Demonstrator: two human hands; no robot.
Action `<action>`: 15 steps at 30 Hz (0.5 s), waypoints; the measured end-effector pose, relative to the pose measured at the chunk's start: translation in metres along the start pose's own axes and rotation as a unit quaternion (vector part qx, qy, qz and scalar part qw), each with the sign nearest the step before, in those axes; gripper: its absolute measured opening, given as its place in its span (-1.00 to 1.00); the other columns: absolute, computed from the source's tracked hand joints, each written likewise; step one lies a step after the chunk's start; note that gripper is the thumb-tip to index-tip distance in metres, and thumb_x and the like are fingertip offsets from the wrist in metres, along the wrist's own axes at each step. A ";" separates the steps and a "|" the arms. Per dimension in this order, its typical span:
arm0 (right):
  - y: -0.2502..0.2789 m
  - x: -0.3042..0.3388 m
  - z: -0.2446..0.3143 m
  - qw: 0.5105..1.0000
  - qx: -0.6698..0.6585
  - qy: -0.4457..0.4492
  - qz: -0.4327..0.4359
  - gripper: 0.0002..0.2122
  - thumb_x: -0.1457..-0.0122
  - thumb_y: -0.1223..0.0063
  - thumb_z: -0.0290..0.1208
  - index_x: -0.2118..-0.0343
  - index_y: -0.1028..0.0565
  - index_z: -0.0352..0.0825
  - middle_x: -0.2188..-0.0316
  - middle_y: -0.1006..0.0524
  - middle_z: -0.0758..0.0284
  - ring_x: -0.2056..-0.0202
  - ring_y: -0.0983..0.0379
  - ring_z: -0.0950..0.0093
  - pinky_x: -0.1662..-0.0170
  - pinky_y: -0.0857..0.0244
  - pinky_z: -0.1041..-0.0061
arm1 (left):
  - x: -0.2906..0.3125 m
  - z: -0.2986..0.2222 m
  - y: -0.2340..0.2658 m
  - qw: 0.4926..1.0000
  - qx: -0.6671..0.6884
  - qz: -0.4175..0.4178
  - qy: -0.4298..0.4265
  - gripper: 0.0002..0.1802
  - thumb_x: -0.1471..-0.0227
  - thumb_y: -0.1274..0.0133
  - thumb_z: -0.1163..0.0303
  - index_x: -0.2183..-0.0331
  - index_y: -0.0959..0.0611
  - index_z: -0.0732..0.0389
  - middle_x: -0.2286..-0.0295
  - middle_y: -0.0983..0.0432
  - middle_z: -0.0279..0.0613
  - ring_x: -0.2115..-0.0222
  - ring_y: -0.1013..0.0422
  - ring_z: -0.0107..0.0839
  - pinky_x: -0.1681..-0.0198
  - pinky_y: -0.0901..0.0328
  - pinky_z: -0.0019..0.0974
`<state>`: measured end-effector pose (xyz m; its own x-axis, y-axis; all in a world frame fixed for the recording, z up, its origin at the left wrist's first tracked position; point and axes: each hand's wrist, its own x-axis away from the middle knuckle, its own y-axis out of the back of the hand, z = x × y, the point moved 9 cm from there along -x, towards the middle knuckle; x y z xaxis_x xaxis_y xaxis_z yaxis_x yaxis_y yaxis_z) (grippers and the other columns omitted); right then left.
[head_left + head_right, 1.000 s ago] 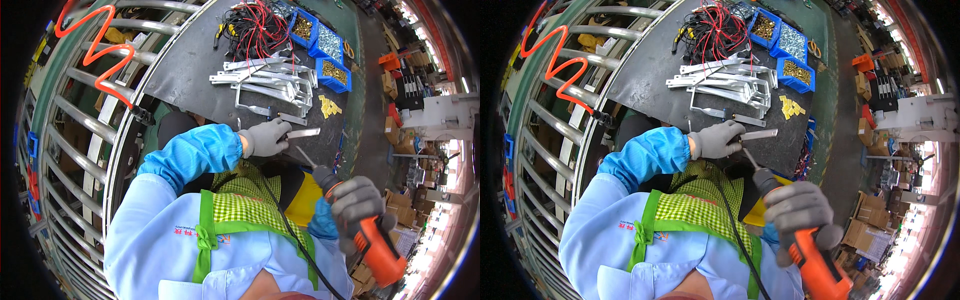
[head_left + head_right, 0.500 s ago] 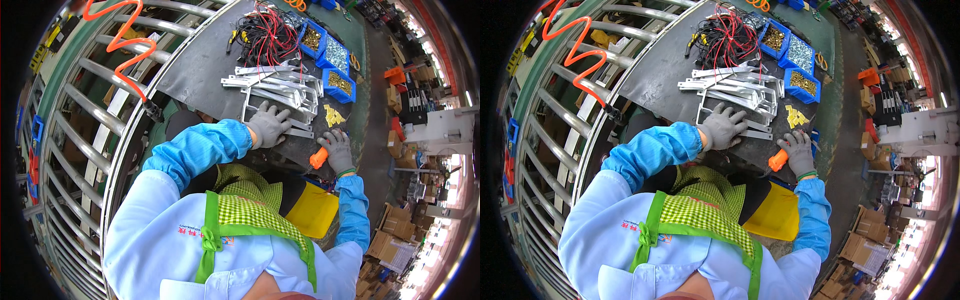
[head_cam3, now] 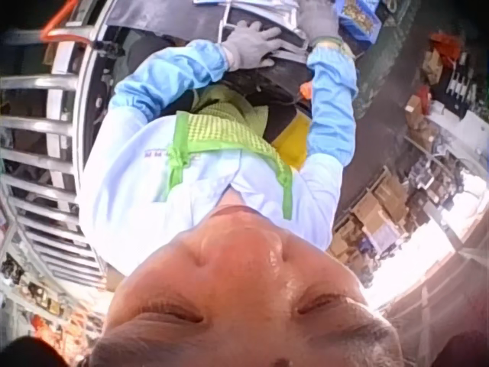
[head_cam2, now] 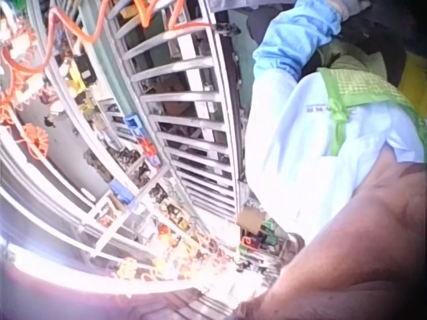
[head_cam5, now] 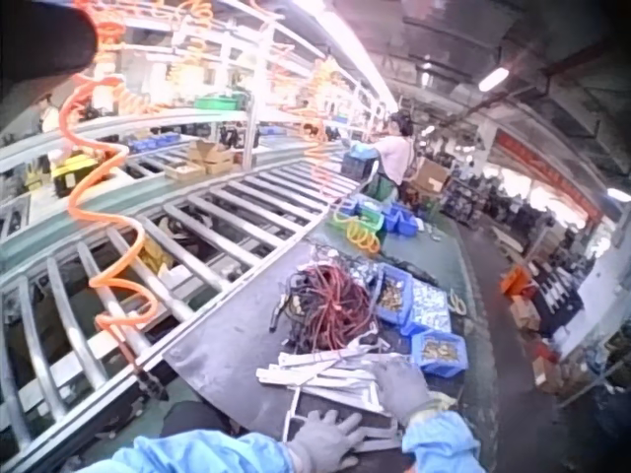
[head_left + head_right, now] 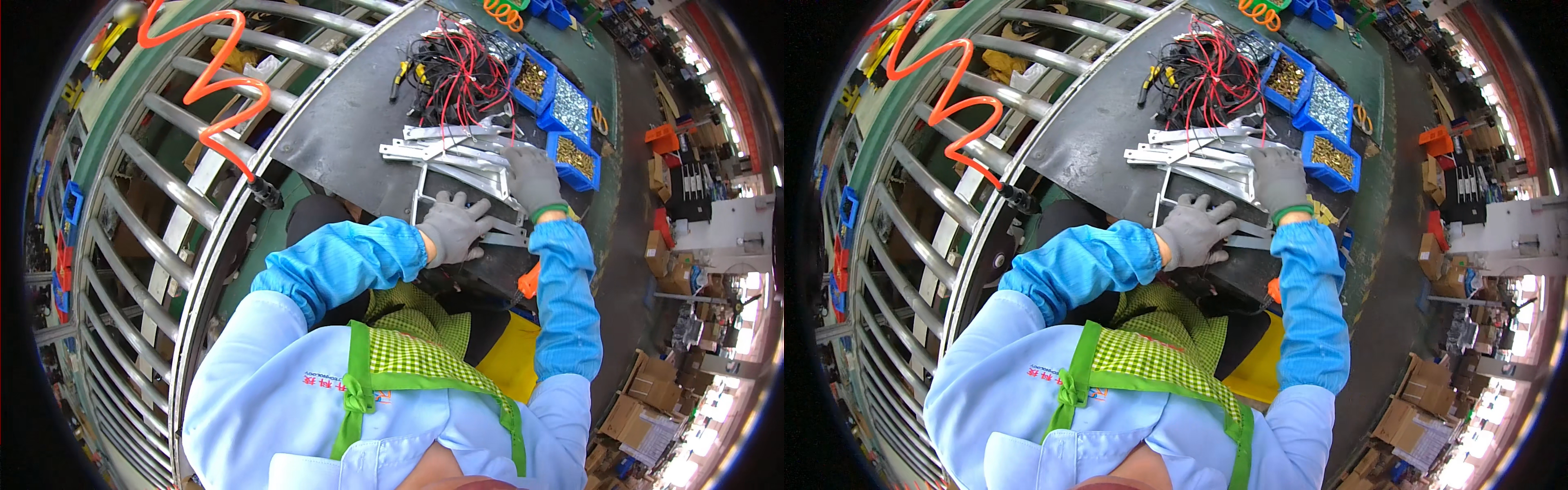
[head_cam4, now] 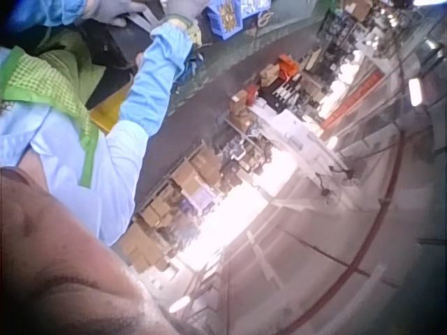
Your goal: Assemble metal brackets and wiring components at a factory workbench using a power screwdriver.
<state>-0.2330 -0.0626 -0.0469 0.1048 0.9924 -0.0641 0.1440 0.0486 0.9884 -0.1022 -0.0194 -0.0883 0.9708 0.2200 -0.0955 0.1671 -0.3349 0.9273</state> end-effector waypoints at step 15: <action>0.101 0.025 -0.125 0.982 -0.054 -0.059 -0.173 -0.81 0.02 0.02 -0.50 0.30 -0.48 -0.33 0.43 -0.46 0.23 0.36 -0.48 0.22 0.27 -0.34 0.26 | 0.010 -0.004 0.001 0.997 0.020 0.076 -0.029 -0.04 0.25 -0.29 -0.05 -0.19 -0.32 -0.03 -0.22 -0.12 -0.08 -0.24 0.00 0.11 -0.28 0.20 0.28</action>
<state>-0.3392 -0.0185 0.0691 0.1818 0.8953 -0.4068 0.0855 0.3977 0.9135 -0.0927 -0.0135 -0.0866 0.9935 0.1114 0.0225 0.0236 -0.3958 0.9180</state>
